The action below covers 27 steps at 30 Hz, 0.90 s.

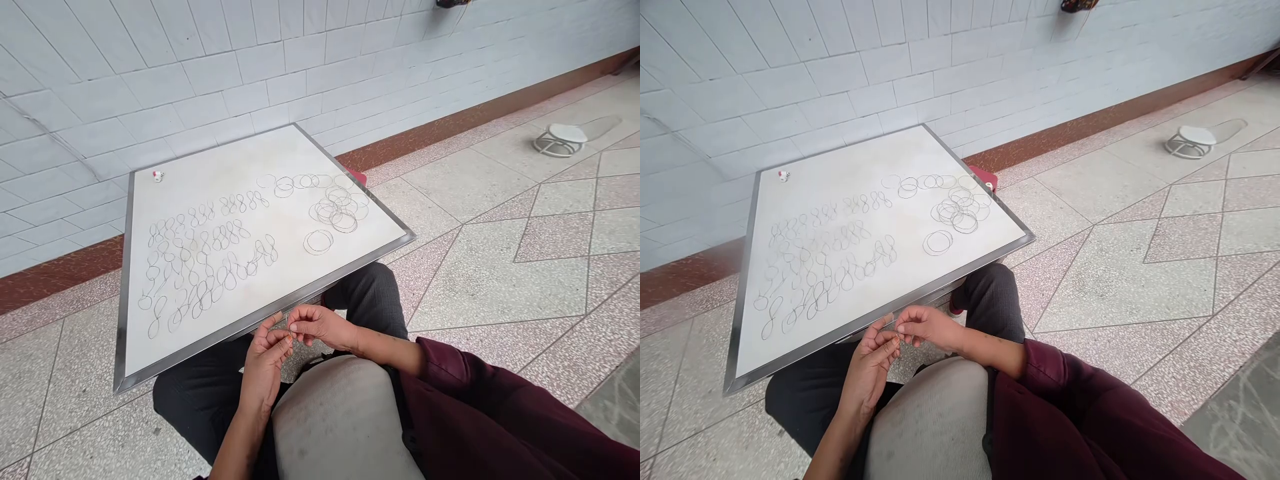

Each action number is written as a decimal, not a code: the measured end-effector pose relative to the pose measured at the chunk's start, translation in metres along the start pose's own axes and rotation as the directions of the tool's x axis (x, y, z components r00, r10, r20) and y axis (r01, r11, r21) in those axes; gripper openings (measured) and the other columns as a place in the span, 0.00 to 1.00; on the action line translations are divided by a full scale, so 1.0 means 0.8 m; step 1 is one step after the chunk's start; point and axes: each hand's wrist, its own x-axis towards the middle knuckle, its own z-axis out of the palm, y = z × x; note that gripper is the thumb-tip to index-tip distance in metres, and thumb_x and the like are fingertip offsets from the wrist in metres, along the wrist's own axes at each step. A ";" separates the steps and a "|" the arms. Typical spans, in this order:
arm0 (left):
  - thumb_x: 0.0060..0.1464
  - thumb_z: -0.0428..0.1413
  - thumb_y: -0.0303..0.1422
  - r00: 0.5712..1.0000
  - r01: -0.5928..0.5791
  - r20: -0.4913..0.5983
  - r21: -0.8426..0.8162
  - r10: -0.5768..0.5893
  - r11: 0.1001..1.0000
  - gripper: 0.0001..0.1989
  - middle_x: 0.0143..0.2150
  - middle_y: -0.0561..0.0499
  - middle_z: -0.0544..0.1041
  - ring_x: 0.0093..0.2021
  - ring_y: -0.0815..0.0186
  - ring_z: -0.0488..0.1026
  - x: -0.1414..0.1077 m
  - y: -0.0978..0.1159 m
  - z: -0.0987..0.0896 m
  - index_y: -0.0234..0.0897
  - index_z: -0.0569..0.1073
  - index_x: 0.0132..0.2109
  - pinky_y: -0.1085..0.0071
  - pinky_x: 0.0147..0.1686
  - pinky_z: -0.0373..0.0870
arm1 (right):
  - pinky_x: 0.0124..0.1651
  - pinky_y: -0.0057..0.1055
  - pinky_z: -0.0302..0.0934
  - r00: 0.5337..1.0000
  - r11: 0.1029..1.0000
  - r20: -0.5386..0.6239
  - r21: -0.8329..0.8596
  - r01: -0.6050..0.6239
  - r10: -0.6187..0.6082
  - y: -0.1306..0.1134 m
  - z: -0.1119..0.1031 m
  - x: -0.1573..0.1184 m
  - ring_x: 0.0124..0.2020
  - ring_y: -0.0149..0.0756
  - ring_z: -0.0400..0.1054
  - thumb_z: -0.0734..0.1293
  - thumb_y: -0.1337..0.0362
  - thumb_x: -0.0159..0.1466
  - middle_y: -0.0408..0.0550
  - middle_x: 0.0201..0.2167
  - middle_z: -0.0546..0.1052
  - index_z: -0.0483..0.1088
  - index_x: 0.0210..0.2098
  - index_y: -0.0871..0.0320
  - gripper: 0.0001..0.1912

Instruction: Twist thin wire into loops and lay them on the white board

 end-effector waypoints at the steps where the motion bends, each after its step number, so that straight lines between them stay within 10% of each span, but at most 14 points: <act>1: 0.42 0.68 0.30 1.000 -0.012 -0.010 0.021 0.013 1.000 0.28 0.29 0.54 0.77 0.27 0.71 0.68 -0.001 0.000 0.001 0.39 0.73 0.52 0.74 0.33 0.64 | 0.26 0.24 0.58 1.000 1.000 0.000 -0.016 0.007 -0.007 0.001 0.000 0.000 0.26 0.27 0.66 0.74 0.49 0.55 0.39 0.24 0.72 0.70 0.34 0.59 0.20; 13: 0.47 0.66 0.34 0.983 -0.156 -0.066 0.177 0.170 0.972 0.27 0.28 0.56 0.77 0.28 0.69 0.68 -0.003 0.000 0.005 0.39 0.70 0.54 0.70 0.38 0.65 | 0.28 0.24 0.59 0.999 0.999 0.010 -0.011 0.039 -0.039 0.007 -0.002 0.004 0.27 0.27 0.66 0.73 0.50 0.57 0.40 0.26 0.72 0.73 0.36 0.59 0.19; 27: 0.49 0.64 0.31 0.990 -0.136 0.053 0.171 0.129 0.976 0.29 0.26 0.58 0.74 0.29 0.68 0.69 -0.002 -0.003 0.000 0.39 0.67 0.58 0.70 0.39 0.64 | 0.30 0.21 0.58 0.924 0.894 0.250 0.273 -0.354 0.290 -0.010 -0.014 0.003 0.27 0.23 0.66 0.81 0.59 0.48 0.41 0.28 0.74 0.74 0.33 0.63 0.20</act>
